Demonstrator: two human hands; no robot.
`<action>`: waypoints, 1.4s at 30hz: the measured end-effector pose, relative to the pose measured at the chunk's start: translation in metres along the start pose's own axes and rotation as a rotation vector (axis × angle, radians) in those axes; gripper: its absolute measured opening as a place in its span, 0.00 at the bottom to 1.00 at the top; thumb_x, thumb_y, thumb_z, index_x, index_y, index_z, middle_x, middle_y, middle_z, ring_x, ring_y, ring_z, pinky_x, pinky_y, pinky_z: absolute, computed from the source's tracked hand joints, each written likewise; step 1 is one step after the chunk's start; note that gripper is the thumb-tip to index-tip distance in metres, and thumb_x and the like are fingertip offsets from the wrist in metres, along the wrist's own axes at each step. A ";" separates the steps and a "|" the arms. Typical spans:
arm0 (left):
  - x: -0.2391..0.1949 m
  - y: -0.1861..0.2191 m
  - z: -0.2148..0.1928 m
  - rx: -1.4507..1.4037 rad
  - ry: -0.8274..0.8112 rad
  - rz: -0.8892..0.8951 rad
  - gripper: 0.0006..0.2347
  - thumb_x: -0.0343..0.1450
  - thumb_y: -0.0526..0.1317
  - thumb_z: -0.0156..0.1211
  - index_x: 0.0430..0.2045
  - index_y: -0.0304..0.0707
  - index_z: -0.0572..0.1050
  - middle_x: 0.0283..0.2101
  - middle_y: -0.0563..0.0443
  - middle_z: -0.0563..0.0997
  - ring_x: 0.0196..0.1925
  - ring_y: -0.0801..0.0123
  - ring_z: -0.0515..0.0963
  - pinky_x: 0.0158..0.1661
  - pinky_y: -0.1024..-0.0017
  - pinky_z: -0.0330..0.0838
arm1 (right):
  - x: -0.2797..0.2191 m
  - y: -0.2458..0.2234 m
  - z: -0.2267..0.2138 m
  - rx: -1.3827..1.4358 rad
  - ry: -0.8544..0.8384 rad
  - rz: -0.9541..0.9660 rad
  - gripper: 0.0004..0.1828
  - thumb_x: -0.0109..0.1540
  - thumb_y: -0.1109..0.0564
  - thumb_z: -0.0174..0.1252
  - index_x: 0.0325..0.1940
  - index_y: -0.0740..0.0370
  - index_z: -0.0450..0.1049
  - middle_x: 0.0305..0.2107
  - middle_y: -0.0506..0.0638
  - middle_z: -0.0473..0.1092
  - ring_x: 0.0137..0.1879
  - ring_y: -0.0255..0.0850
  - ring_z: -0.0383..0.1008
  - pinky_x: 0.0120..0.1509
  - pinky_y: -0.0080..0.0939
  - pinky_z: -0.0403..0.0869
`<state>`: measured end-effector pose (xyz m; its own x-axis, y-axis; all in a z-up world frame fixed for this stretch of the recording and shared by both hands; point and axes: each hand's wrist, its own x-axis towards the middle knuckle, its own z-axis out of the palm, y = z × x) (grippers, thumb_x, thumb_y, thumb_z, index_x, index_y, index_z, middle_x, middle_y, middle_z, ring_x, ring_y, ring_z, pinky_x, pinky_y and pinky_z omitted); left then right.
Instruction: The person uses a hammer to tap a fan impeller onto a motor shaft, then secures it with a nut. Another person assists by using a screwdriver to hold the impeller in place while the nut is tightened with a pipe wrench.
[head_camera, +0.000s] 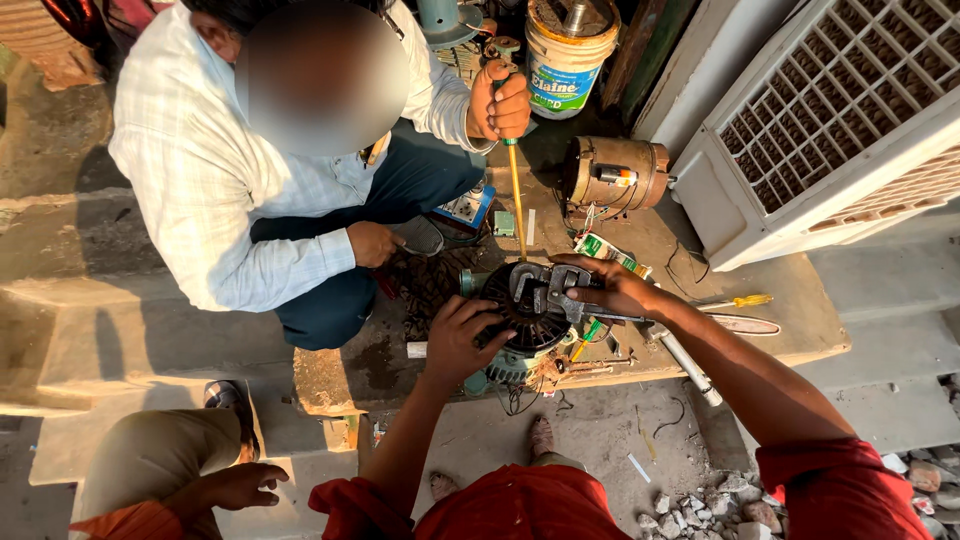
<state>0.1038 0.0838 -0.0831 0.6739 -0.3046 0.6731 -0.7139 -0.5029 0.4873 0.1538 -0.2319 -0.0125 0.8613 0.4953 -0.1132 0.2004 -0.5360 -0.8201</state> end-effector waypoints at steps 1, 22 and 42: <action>0.000 0.002 -0.001 0.021 0.012 -0.001 0.14 0.64 0.48 0.77 0.31 0.40 0.82 0.46 0.55 0.82 0.43 0.61 0.78 0.43 0.63 0.75 | 0.007 0.000 -0.006 -0.045 -0.041 -0.157 0.34 0.64 0.53 0.64 0.73 0.53 0.63 0.64 0.53 0.70 0.67 0.41 0.70 0.70 0.44 0.70; 0.001 0.040 0.011 0.160 0.074 -0.287 0.25 0.49 0.58 0.81 0.32 0.45 0.83 0.45 0.57 0.84 0.45 0.64 0.85 0.45 0.63 0.75 | 0.032 0.010 -0.027 -0.015 -0.289 -0.077 0.36 0.65 0.48 0.59 0.77 0.50 0.57 0.75 0.53 0.54 0.79 0.46 0.52 0.79 0.50 0.55; -0.005 0.032 0.011 0.103 0.077 -0.287 0.25 0.49 0.59 0.81 0.30 0.44 0.84 0.43 0.58 0.85 0.40 0.66 0.84 0.41 0.64 0.75 | 0.002 -0.014 -0.007 0.009 -0.183 0.163 0.36 0.65 0.42 0.55 0.76 0.44 0.55 0.65 0.54 0.66 0.70 0.46 0.67 0.72 0.48 0.67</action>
<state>0.0799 0.0603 -0.0772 0.8259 -0.0778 0.5583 -0.4710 -0.6396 0.6076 0.1565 -0.2285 0.0027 0.7828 0.5191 -0.3432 0.0610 -0.6128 -0.7879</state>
